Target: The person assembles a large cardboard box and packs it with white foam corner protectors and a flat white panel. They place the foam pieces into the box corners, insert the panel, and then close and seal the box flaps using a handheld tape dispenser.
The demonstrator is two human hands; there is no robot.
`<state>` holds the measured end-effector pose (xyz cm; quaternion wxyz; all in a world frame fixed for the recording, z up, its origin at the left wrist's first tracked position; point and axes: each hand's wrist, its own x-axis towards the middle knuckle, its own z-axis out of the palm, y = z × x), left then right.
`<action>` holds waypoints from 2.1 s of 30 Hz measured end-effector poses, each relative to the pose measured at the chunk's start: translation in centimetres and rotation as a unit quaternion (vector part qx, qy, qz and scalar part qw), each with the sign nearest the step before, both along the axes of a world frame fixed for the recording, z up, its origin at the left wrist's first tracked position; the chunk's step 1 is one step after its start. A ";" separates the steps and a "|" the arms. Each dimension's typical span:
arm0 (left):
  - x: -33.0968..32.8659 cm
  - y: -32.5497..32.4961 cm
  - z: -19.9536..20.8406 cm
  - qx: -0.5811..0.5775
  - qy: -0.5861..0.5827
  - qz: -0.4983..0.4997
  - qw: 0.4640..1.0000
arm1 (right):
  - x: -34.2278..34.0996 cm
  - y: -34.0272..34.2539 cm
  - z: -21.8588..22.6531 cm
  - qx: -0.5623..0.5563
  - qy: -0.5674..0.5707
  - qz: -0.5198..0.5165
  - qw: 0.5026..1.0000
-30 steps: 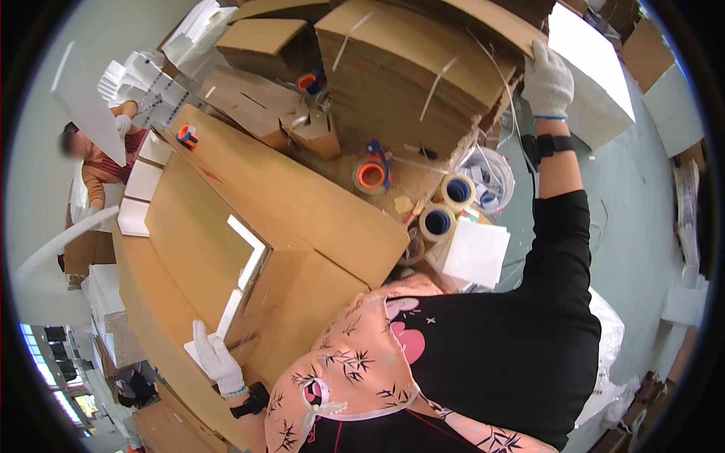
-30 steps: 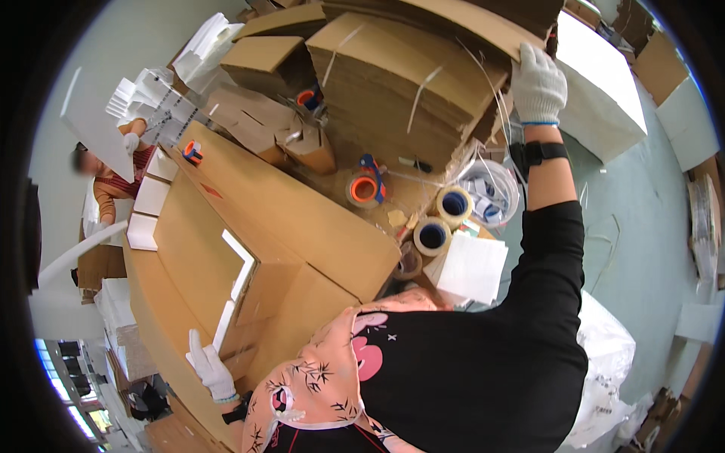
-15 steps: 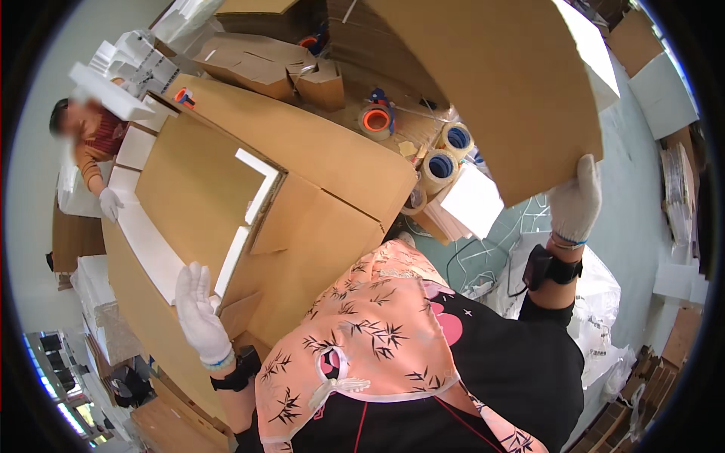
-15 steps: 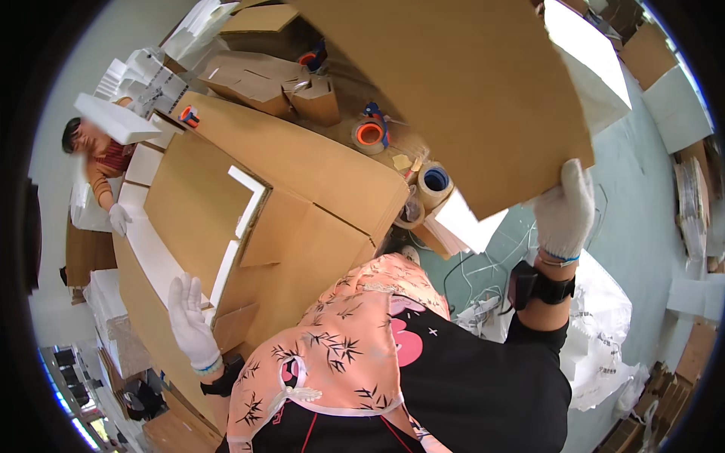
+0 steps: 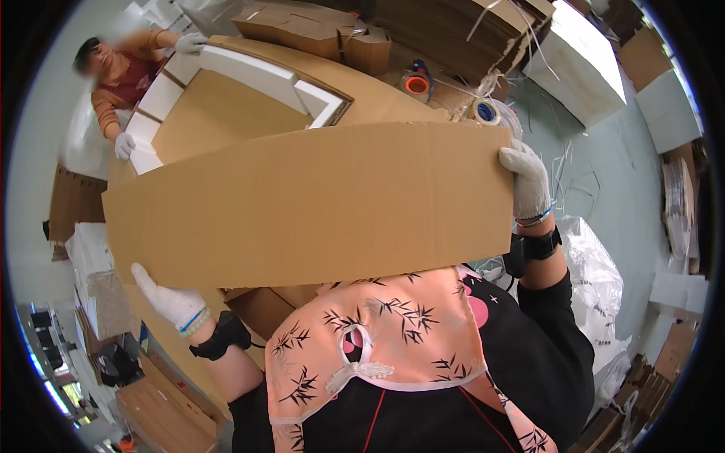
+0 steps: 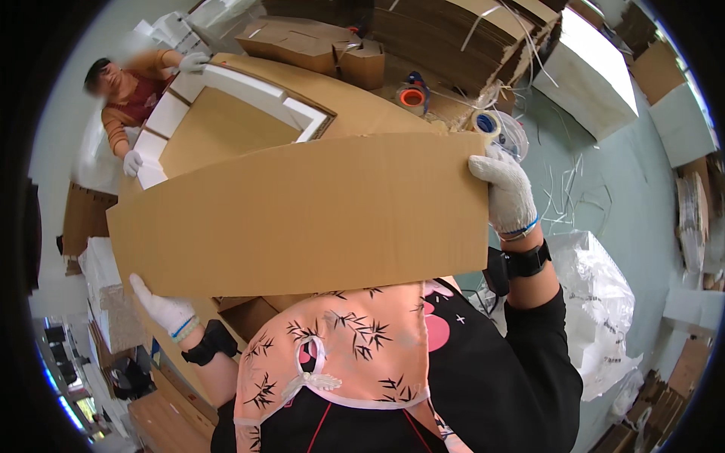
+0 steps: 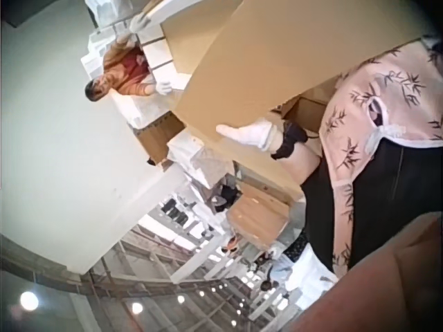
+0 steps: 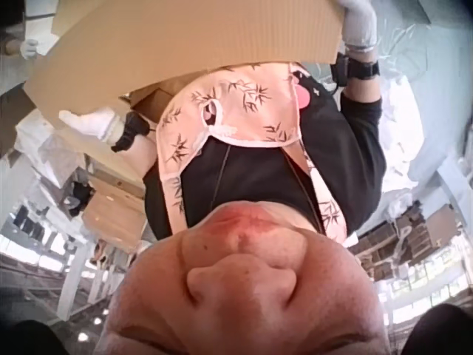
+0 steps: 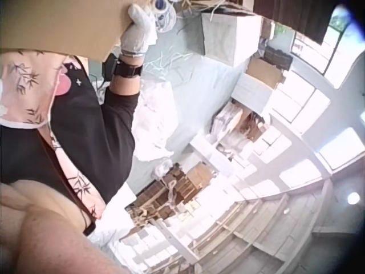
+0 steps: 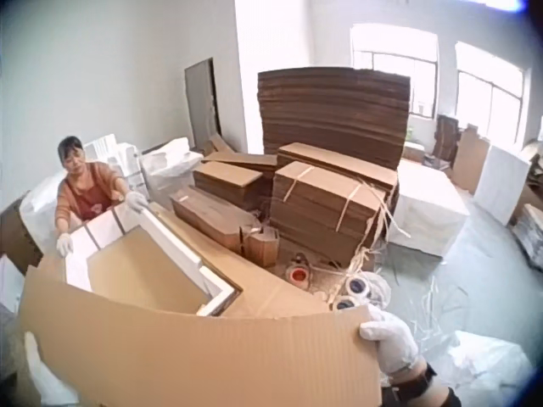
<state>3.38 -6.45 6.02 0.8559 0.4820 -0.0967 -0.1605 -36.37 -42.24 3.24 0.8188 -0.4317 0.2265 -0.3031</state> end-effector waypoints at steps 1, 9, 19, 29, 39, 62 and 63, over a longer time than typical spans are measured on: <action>1.1 0.9 -0.7 -0.010 0.002 -0.002 1.000 | 0.7 -0.2 0.0 -0.009 0.012 0.003 1.000; 2.2 4.3 -1.4 0.018 -0.014 0.247 0.969 | 10.6 -0.1 -0.3 -0.005 -0.260 0.213 0.942; 0.6 2.9 0.3 0.285 -0.229 0.422 0.830 | 27.9 -2.4 1.9 -0.419 0.090 0.047 0.902; 1.4 -1.1 3.1 0.573 -0.022 0.034 0.818 | 33.9 -7.0 0.2 -0.777 0.161 0.004 0.608; 1.7 -2.3 -7.9 0.840 -0.337 0.072 0.420 | 34.4 -6.0 -6.7 -0.859 -0.141 0.308 0.385; -72.6 29.5 8.6 0.778 0.188 0.595 -0.072 | 19.8 9.1 -5.1 -0.745 -0.056 0.246 0.617; -75.4 30.5 9.1 0.778 0.259 0.572 -0.013 | 18.9 12.7 -4.4 -0.769 -0.131 0.237 0.579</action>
